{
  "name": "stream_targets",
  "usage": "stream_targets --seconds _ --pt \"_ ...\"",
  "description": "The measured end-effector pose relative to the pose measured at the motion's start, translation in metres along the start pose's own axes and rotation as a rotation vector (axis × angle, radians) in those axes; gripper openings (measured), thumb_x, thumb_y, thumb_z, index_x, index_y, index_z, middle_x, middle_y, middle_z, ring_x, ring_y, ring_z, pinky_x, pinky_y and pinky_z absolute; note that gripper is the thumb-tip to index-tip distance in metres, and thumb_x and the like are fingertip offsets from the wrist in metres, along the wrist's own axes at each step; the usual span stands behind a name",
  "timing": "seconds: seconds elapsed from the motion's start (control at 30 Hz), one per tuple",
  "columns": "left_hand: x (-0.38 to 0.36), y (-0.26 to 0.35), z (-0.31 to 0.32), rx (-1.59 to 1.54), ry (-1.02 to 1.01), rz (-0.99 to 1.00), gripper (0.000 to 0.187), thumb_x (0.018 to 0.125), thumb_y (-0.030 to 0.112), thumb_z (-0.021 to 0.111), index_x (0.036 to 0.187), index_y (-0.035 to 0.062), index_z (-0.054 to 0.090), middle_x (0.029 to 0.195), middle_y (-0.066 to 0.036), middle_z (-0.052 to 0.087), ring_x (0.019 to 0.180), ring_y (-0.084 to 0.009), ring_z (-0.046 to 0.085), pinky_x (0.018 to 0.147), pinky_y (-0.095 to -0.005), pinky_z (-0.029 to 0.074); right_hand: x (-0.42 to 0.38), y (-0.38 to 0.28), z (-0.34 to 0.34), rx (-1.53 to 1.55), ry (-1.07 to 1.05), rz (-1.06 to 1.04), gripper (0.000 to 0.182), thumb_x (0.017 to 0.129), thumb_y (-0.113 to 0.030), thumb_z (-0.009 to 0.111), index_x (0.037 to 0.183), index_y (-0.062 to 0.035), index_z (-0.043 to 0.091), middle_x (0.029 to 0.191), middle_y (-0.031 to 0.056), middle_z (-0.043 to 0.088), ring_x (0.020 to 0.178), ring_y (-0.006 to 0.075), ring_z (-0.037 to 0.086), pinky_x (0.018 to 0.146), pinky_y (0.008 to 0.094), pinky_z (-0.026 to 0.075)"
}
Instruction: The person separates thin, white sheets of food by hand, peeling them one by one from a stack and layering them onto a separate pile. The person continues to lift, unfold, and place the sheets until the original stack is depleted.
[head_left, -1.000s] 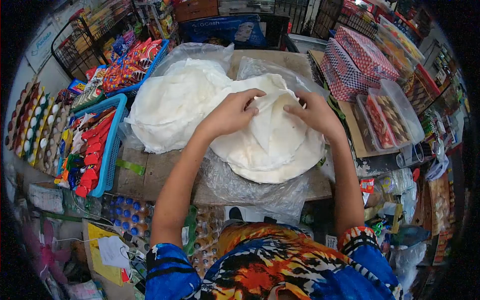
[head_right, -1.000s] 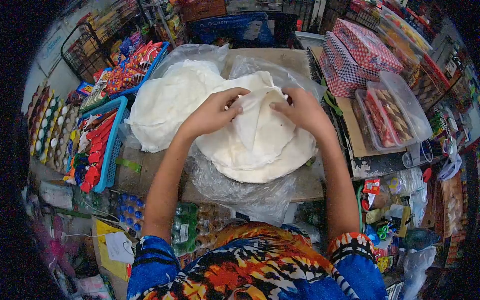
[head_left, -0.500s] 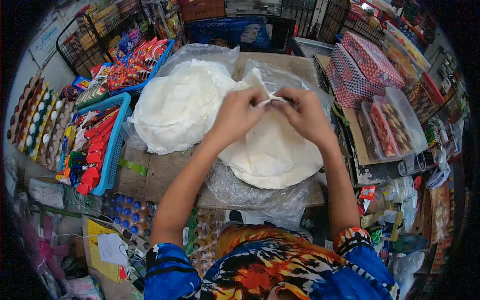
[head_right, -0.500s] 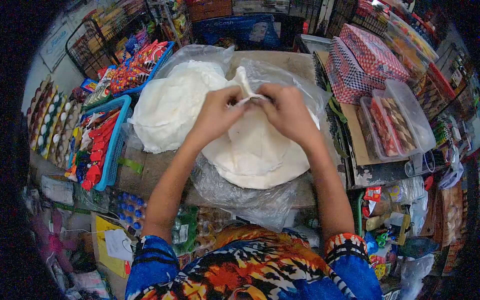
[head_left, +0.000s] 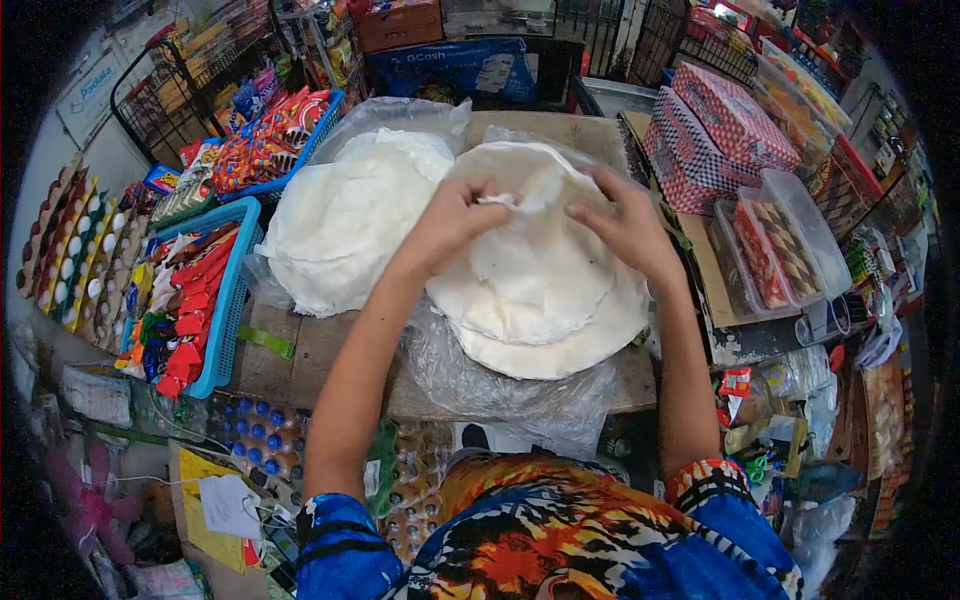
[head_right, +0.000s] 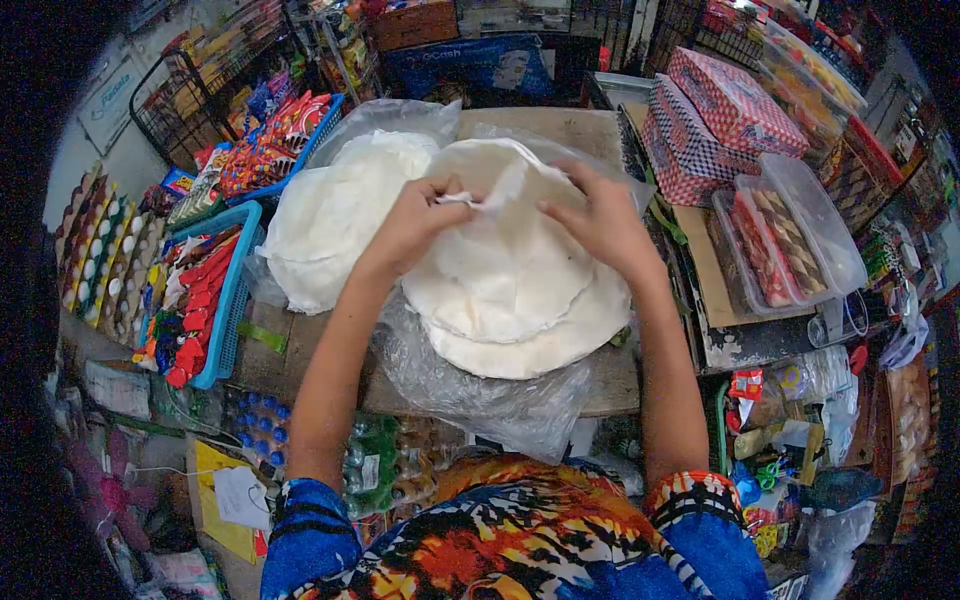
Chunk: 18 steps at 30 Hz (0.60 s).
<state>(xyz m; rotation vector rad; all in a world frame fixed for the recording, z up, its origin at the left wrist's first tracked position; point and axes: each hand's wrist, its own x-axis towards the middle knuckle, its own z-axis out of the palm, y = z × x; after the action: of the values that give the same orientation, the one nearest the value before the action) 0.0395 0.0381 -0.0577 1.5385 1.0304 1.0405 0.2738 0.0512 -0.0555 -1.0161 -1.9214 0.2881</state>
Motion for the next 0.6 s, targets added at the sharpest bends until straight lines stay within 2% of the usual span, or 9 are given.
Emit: stream_targets --seconds 0.03,0.07,0.13,0.17,0.27,0.37,0.5,0.57,0.6 --pt "0.003 -0.009 0.005 -0.113 -0.050 0.012 0.012 0.074 0.003 0.060 0.079 0.0049 0.049 0.098 -0.010 0.063 0.087 -0.0130 0.059 0.074 -0.0245 0.047 0.000 -0.004 0.002 0.018 0.015 -0.103 0.032 0.077 -0.011 0.066 0.107 0.0000 0.062 0.094 0.0187 0.067 0.084 0.0286 0.066 0.074 0.0366 0.050" --pt "0.003 -0.007 0.011 -0.110 -0.050 0.011 0.012 0.074 0.003 0.060 0.079 0.0049 0.049 0.098 -0.010 0.063 0.087 -0.0130 0.059 0.074 -0.0245 0.047 0.002 -0.009 0.003 0.021 0.017 -0.103 0.032 0.077 -0.011 0.066 0.107 0.0000 0.062 0.094 0.0187 0.067 0.084 0.0286 0.066 0.074 0.0366 0.050" --pt "0.000 -0.002 0.021 -0.234 -0.090 0.103 0.017 0.074 0.002 0.058 0.090 0.0037 0.052 0.098 -0.007 0.061 0.089 -0.0116 0.057 0.073 -0.0241 0.046 0.003 -0.014 0.004 0.151 -0.061 0.039 0.027 0.077 -0.007 0.064 0.104 0.0014 0.063 0.089 0.0180 0.068 0.081 0.0221 0.067 0.071 0.0338 0.050" --pt "-0.004 0.005 0.027 -0.262 -0.038 0.101 0.021 0.077 0.007 0.054 0.098 0.0033 0.055 0.097 -0.003 0.058 0.088 -0.0110 0.054 0.074 -0.0232 0.044 0.002 -0.013 0.002 0.141 -0.089 0.067 0.023 0.078 -0.005 0.062 0.099 0.0022 0.065 0.084 0.0175 0.068 0.076 0.0160 0.065 0.067 0.0309 0.050" --pt "-0.007 0.015 0.025 -0.313 -0.032 0.105 0.026 0.081 0.016 0.050 0.102 0.0033 0.055 0.093 -0.001 0.055 0.085 -0.0103 0.052 0.076 -0.0225 0.042 0.001 -0.016 0.003 0.239 -0.057 0.142 0.020 0.078 -0.005 0.061 0.096 0.0024 0.066 0.080 0.0168 0.068 0.071 0.0126 0.063 0.063 0.0304 0.048" --pt "-0.010 0.023 0.032 -0.330 0.033 0.175 0.033 0.082 0.025 0.048 0.106 0.0026 0.055 0.090 0.000 0.053 0.084 -0.0090 0.049 0.076 -0.0214 0.039 0.001 -0.030 -0.001 0.248 -0.046 0.173 0.020 0.078 -0.006 0.062 0.096 0.0019 0.065 0.078 0.0169 0.067 0.068 0.0148 0.063 0.062 0.0296 0.048" --pt "-0.016 0.033 0.034 -0.295 0.026 0.221 0.032 0.079 0.019 0.057 0.107 0.0034 0.055 0.088 0.002 0.050 0.083 -0.0089 0.047 0.076 -0.0198 0.037 0.000 -0.049 -0.003 0.130 -0.001 0.151 0.019 0.078 -0.006 0.063 0.095 0.0018 0.064 0.077 0.0183 0.065 0.068 0.0207 0.065 0.062 0.0304 0.048" --pt "-0.016 0.032 0.037 0.185 0.173 0.414 0.027 0.077 0.011 0.065 0.101 0.0023 0.058 0.086 0.001 0.052 0.082 -0.0100 0.049 0.074 -0.0207 0.038 -0.001 -0.049 -0.003 0.108 0.014 0.079 0.018 0.078 -0.006 0.063 0.094 0.0013 0.063 0.077 0.0201 0.064 0.069 0.0270 0.066 0.062 0.0318 0.048" --pt "-0.014 0.030 0.037 0.185 0.170 0.412 0.027 0.077 0.011 0.065 0.101 0.0023 0.058 0.086 0.001 0.052 0.082 -0.0100 0.049 0.074 -0.0207 0.038 -0.002 -0.050 -0.002 0.107 0.015 0.083 0.018 0.078 -0.006 0.063 0.094 0.0013 0.063 0.077 0.0201 0.064 0.069 0.0270 0.066 0.062 0.0318 0.048"
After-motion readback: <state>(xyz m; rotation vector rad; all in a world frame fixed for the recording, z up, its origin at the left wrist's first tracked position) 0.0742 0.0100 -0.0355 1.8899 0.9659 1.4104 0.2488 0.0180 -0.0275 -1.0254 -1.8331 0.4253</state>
